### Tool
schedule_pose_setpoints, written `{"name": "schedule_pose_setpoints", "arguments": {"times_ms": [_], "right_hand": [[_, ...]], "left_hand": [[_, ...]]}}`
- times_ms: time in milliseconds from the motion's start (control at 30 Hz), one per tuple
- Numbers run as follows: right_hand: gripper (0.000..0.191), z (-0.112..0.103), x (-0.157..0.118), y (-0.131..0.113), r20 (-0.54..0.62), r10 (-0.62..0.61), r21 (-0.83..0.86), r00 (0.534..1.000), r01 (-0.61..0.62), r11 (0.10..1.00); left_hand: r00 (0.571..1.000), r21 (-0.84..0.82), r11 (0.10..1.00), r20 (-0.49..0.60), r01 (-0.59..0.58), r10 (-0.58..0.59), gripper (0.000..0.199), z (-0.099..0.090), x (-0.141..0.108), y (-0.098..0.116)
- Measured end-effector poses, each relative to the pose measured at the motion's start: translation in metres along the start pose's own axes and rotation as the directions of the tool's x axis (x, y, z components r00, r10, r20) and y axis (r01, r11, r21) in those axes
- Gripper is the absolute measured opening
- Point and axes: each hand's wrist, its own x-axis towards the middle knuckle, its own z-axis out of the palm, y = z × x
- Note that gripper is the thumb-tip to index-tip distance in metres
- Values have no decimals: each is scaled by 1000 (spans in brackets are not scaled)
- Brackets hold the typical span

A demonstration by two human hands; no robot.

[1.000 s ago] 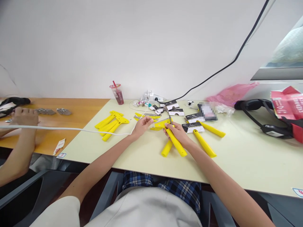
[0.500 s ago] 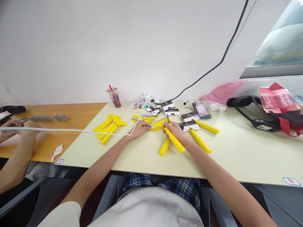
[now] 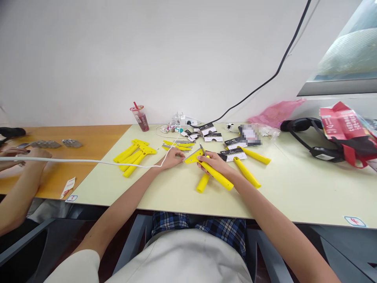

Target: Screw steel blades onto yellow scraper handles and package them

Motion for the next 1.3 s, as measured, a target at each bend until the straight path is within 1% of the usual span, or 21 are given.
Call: {"name": "schedule_pose_setpoints", "arguments": {"times_ms": [267, 600, 700, 800, 900, 967, 1033, 1100, 1133, 1200, 1300], "right_hand": [[44, 4, -4, -8, 6, 20, -10, 1000, -20, 1000], [43, 5, -4, -8, 3, 26, -23, 1000, -26, 999], [43, 4, -4, -7, 3, 25, -32, 1000, -25, 999], [42, 2, -2, -4, 11, 20, -45, 1000, -20, 999], [41, -1, 1, 0, 33, 14, -64, 999, -12, 998], [41, -1, 1, 1, 55, 26, -85, 998, -21, 996], [41, 0, 0, -1, 76, 46, -106, 996, -38, 994], [41, 3, -2, -3, 93, 61, -118, 994, -49, 992], [41, 4, -3, -4, 100, 63, -123, 993, -51, 991], [40, 6, -5, -4, 107, 63, -138, 992, -48, 989], [38, 6, -5, 0, 99, 55, -165, 994, -38, 986]], "left_hand": [[1000, 14, 1000, 10, 16, -16, 15, -1, -1, -4], [999, -18, 999, 43, -30, 30, 9, -4, -2, -1], [999, -44, 999, 31, -21, 22, 9, -4, -3, -1], [1000, -93, 996, 1, -1, 1, 16, -4, -3, 2], [1000, -158, 987, -20, 14, -18, 28, -6, -3, 12], [1000, -270, 963, -17, 13, -18, 36, -7, -6, 22], [1000, -448, 894, 0, -3, 3, 41, -6, -10, 34], [998, -563, 826, 29, -23, 48, 42, -2, -16, 46], [996, -580, 814, 44, -33, 73, 42, 1, -18, 51], [992, -569, 820, 58, -59, 112, 40, 6, -22, 60], [991, -506, 856, 16, -104, 130, 35, 11, -26, 68]]}}
